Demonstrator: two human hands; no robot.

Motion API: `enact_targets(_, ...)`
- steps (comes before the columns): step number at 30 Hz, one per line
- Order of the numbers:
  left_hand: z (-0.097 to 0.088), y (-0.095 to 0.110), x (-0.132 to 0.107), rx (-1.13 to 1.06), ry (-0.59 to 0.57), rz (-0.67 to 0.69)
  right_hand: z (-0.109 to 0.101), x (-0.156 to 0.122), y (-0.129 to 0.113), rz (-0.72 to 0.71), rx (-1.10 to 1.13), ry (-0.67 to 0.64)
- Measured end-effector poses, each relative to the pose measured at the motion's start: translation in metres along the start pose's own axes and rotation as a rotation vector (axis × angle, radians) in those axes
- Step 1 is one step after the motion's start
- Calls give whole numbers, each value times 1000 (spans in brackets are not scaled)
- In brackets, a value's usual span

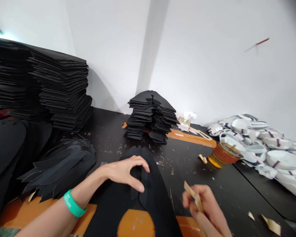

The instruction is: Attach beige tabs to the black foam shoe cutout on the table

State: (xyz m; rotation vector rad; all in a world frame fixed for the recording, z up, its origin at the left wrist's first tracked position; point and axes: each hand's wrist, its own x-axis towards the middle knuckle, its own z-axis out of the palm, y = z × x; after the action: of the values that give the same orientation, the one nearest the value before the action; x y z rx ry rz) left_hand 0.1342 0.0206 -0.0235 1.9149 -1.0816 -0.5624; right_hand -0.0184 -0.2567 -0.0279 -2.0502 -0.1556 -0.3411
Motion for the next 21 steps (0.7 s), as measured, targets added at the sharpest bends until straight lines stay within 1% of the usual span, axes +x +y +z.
enact_targets(1, -7, 0, -6, -66, -27, 24, 5, 8, 4, 6, 24, -7)
enact_targets(2, -12, 1, -11, -100, -58, 37, 10, 16, 9, -25, 28, -29)
enact_targets(3, -16, 1, -15, -97, -87, 43, 15, 24, 14, -65, 23, -53)
enact_targets(5, -16, 2, -18, -16, -115, 49, 26, 37, 21, -109, 7, -80)
enact_targets(6, -13, 1, -16, 17, -101, 49, 32, 43, 22, -117, 1, -87)
enact_targets(8, -6, -3, -10, -20, -13, 11, 45, 51, 19, -158, -39, -105)
enact_targets(11, 0, -12, 2, -274, 126, -119, 69, 60, 10, -338, -188, -144)
enact_targets(12, -1, -15, 4, -363, 155, -151, 77, 63, 7, -405, -257, -154)
enact_targets(14, -3, -20, 6, -506, 175, -183, 95, 70, 4, -502, -397, -169)
enact_targets(15, -4, -23, 7, -567, 179, -192, 103, 74, 4, -523, -461, -180)
enact_targets(17, -6, -26, 7, -664, 186, -206, 116, 83, 2, -502, -549, -188)
enact_targets(19, -6, -28, 7, -710, 190, -201, 125, 88, -1, -451, -559, -172)
enact_targets(21, -7, -29, 7, -745, 195, -202, 127, 88, -4, -441, -527, -143)
